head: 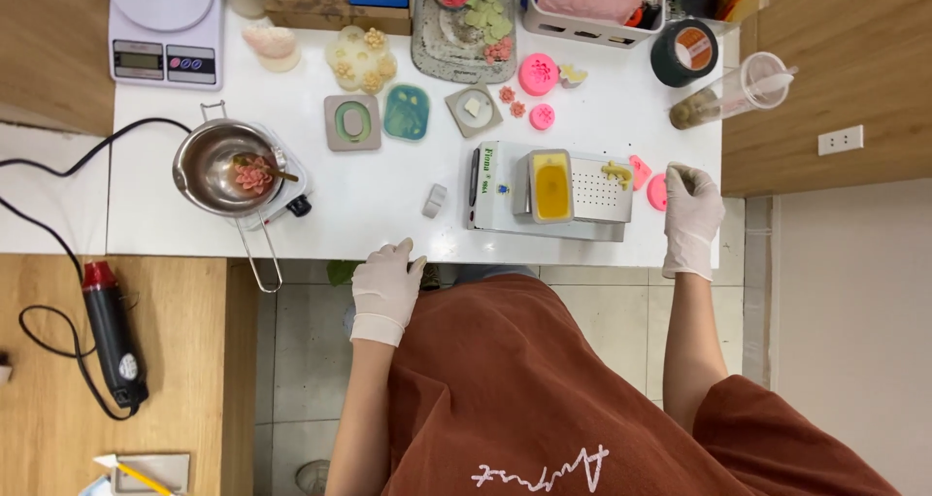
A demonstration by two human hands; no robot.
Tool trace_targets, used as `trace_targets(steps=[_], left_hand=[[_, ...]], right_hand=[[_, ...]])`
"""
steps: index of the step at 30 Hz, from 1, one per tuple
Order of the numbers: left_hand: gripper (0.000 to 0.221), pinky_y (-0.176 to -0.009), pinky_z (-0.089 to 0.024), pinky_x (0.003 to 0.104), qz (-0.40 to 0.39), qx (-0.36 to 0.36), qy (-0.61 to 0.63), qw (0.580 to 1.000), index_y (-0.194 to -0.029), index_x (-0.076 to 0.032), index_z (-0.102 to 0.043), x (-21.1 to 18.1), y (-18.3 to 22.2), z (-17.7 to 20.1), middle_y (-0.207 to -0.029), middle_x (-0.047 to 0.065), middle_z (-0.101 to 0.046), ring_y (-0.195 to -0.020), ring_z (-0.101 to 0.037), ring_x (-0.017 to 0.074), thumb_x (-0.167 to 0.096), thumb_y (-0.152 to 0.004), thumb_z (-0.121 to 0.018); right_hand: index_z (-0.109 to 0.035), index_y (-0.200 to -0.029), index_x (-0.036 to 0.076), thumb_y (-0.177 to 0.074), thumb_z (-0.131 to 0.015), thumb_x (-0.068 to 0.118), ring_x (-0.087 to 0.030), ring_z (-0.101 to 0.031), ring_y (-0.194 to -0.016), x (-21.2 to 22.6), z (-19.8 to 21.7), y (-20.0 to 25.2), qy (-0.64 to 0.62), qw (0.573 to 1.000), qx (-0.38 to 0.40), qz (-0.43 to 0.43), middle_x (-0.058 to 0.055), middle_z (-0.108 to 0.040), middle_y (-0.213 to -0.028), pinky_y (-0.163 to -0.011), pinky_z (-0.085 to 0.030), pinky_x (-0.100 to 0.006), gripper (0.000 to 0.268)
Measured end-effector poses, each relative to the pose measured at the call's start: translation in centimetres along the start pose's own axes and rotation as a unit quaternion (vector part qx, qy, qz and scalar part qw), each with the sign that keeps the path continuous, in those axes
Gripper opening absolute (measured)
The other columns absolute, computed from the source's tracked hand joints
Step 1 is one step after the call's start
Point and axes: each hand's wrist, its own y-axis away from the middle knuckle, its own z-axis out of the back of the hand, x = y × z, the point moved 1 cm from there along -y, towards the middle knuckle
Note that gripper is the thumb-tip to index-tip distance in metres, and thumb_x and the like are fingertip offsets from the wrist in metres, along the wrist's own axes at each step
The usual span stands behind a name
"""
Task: Heating wax with a heat gun, pouring liquid wax into molds, and unmolding decorative candle pieces.
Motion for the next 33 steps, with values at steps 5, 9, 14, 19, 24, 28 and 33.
trace_targets(steps=[5,9,14,19,24,28,33], left_hand=[[0.064,-0.087,-0.054,0.044,0.082,-0.001,0.122,0.989,-0.143,-0.009,-0.050,-1.0,-3.4,-2.9,-0.119,0.014,-0.065,-0.106,-0.065,0.0321,-0.043,-0.092,-0.067],[0.073,-0.088,-0.053,0.044,0.062,-0.084,0.188,0.977,-0.144,-0.004,-0.047,-3.0,-7.2,-4.8,-0.124,0.017,-0.061,-0.109,-0.062,0.0351,-0.034,-0.085,-0.077],[0.045,-0.092,-0.052,0.044,0.080,-0.153,0.177,0.969,-0.128,-0.010,-0.063,-2.2,-10.1,-9.6,-0.122,0.012,-0.063,-0.110,-0.061,0.0338,-0.022,-0.087,-0.075],[0.032,-0.093,-0.050,0.046,0.086,-0.263,0.169,0.946,-0.118,-0.013,-0.070,-2.0,-8.9,-9.4,-0.120,0.009,-0.065,-0.112,-0.060,0.0332,-0.014,-0.086,-0.073],[0.029,-0.090,-0.053,0.039,0.132,-0.306,0.248,0.910,-0.119,-0.008,-0.065,-3.4,-8.4,-6.5,-0.116,0.013,-0.068,-0.107,-0.064,0.0280,-0.018,-0.093,-0.068],[0.027,-0.082,-0.053,0.038,0.260,-0.199,0.585,0.742,-0.124,-0.003,-0.065,-1.4,-12.4,-12.0,-0.103,0.013,-0.070,-0.089,-0.065,0.0216,-0.021,-0.104,-0.059],[0.039,-0.093,-0.049,0.039,0.302,-0.250,0.581,0.714,-0.134,0.001,-0.066,-1.2,-14.2,-11.7,-0.116,0.019,-0.061,-0.098,-0.059,0.0248,-0.021,-0.103,-0.057]], right_hand=[[-0.075,-0.116,0.004,-0.099,-0.073,0.018,-0.009,-0.069,-0.092,2.5,-1.7,-2.2,0.026,0.998,0.046,0.030,-0.006,-0.077,-0.104,-0.083,-0.055,-0.024,0.022],[-0.075,-0.117,0.004,-0.099,-0.073,0.018,-0.009,-0.068,-0.092,3.9,-3.4,-2.6,0.023,0.995,0.092,0.035,-0.006,-0.077,-0.105,-0.084,-0.054,-0.024,0.022],[-0.074,-0.117,0.003,-0.100,-0.071,0.015,-0.009,-0.068,-0.094,4.1,-2.9,-3.3,-0.010,0.990,0.136,0.034,-0.006,-0.076,-0.106,-0.084,-0.054,-0.023,0.021],[-0.074,-0.118,0.003,-0.101,-0.068,0.012,-0.007,-0.068,-0.089,3.2,-1.2,-4.7,-0.006,0.989,0.146,0.023,-0.005,-0.075,-0.102,-0.080,-0.054,-0.021,0.020],[-0.075,-0.118,0.002,-0.102,-0.068,0.011,-0.007,-0.066,-0.083,1.1,-0.9,-7.2,-0.026,0.989,0.143,0.022,-0.003,-0.074,-0.099,-0.075,-0.053,-0.022,0.019],[-0.074,-0.119,0.001,-0.105,-0.065,0.012,-0.008,-0.066,-0.086,-0.1,-1.7,-9.2,-0.049,0.983,0.174,0.037,-0.004,-0.074,-0.100,-0.077,-0.054,-0.023,0.020],[-0.072,-0.120,0.000,-0.105,-0.063,0.013,-0.009,-0.067,-0.090,1.3,-3.9,-10.0,-0.043,0.967,0.242,0.060,-0.006,-0.073,-0.102,-0.080,-0.055,-0.023,0.022]])
